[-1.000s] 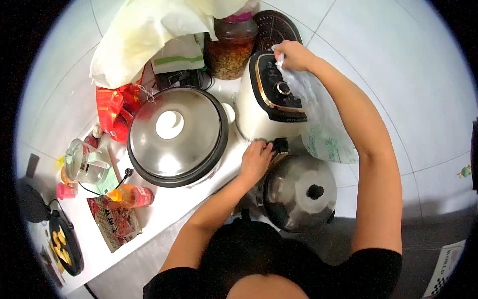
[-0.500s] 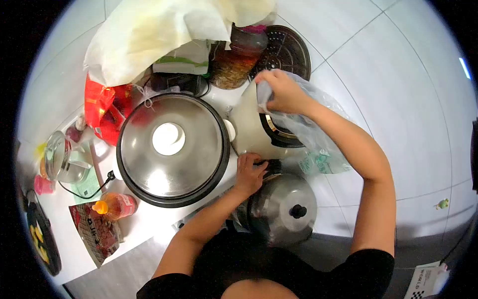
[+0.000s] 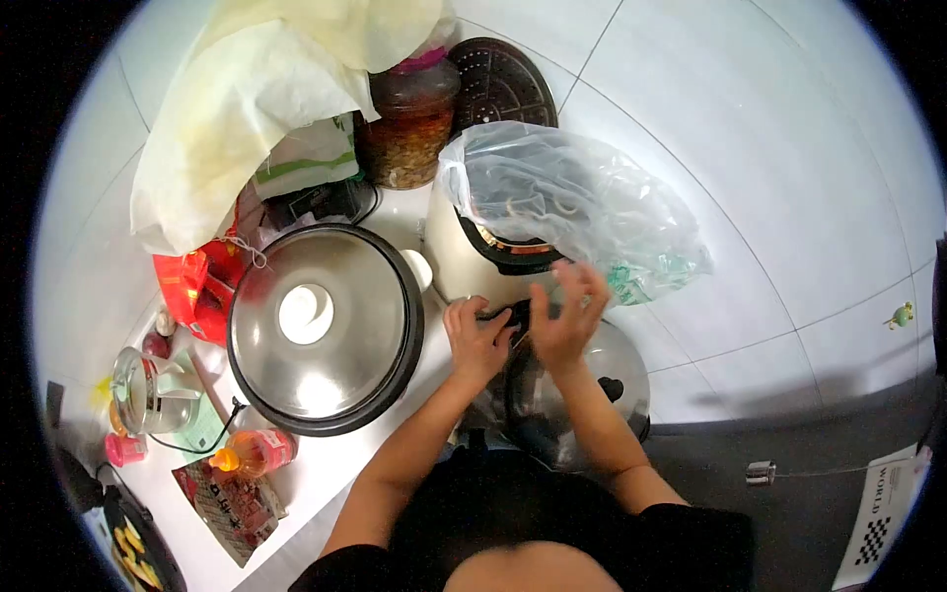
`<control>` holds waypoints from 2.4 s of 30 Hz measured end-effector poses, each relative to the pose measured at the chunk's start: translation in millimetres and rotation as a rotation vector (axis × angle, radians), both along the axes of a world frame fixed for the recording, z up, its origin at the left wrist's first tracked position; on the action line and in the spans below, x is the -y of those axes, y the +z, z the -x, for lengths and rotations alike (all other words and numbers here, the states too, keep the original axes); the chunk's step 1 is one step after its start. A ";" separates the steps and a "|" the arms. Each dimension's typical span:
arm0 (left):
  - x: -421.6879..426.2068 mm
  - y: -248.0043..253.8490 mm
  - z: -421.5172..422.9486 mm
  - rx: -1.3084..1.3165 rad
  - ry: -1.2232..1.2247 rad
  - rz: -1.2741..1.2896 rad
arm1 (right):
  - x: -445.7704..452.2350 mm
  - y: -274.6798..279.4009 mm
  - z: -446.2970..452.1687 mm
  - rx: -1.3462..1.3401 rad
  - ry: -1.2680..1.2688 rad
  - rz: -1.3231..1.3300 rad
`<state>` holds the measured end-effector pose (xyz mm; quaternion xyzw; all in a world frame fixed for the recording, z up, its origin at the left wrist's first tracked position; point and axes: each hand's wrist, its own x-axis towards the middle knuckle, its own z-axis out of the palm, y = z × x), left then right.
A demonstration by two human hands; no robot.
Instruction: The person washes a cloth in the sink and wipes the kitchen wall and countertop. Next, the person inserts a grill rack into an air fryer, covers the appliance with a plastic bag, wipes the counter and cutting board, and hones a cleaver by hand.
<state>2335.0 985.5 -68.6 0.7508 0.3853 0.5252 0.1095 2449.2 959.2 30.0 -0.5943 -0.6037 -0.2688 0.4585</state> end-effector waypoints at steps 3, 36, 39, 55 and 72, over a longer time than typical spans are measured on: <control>4.8 -0.7 -0.8 -0.020 0.009 -0.006 | -17.6 -9.8 -24.4 -0.310 0.010 -0.003; -5.1 -20.8 15.3 0.098 -0.115 0.141 | -24.7 -31.6 62.1 0.555 0.442 0.671; -6.0 -25.9 15.4 0.127 -0.122 0.099 | 6.5 64.8 81.5 0.674 0.418 1.002; -4.4 -40.2 1.4 0.369 -0.192 0.116 | -281.0 55.7 126.4 1.354 0.226 1.321; -1.8 -27.0 1.8 0.067 0.041 -0.092 | -309.5 12.7 180.5 0.781 0.722 1.774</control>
